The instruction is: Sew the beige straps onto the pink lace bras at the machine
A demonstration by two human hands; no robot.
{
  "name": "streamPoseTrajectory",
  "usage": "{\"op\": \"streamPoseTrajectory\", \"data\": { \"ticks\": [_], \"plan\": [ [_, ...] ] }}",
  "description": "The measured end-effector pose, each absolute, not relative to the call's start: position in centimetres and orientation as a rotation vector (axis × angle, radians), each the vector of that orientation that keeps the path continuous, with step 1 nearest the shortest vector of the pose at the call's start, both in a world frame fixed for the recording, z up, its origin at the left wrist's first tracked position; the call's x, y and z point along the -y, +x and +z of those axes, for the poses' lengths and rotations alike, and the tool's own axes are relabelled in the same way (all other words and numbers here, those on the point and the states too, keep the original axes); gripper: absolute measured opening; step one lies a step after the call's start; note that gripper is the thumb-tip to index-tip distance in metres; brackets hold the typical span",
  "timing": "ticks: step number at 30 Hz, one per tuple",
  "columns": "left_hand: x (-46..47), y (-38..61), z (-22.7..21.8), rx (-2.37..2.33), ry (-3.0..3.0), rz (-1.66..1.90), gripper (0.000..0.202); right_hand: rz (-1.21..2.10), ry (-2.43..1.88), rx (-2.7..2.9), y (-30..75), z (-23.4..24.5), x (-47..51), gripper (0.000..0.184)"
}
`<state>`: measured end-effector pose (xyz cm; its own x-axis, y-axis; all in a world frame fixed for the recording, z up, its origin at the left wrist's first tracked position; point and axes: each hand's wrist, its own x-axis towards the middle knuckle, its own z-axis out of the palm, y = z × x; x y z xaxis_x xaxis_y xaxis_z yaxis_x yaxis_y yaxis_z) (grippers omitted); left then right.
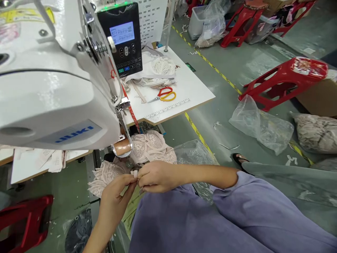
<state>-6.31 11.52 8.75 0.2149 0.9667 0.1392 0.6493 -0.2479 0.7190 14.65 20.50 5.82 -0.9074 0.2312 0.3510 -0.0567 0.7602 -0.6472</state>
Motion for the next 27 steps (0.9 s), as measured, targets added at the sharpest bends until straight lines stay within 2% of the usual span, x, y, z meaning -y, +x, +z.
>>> {"op": "streamPoseTrajectory", "data": {
  "ticks": [3,6,9,11,13,16,20,27],
  "plan": [
    [-11.4,-6.4,9.0,-1.520,1.998,0.759,0.009,0.781,-0.151,2.617,14.5,5.8,-19.9,0.023],
    [-11.8,-6.1,9.4,-1.542,1.962,0.573,0.011,0.667,-0.180,2.667,14.2,5.5,-19.2,0.032],
    [-12.4,-5.8,9.7,-1.556,1.895,0.408,0.017,0.714,-0.234,2.612,13.8,4.9,-18.6,0.031],
    [-12.9,-5.8,9.5,-1.538,1.841,0.398,0.017,0.869,-0.327,2.507,13.4,4.4,-18.5,0.027],
    [-13.1,-5.7,9.1,-1.490,1.716,0.502,0.012,1.102,-0.435,2.325,13.1,4.2,-18.4,0.024],
    [-12.8,-4.6,7.8,-1.385,1.284,0.869,0.006,1.362,-0.526,2.021,12.7,4.5,-18.2,0.015],
    [-11.7,-2.6,6.6,-1.365,0.893,1.276,0.011,1.322,-0.535,1.943,12.6,5.7,-18.1,0.012],
    [-11.9,-4.2,7.6,-1.642,1.399,1.075,0.022,1.318,-0.570,2.126,12.9,7.5,-19.0,0.021]
  ]
}}
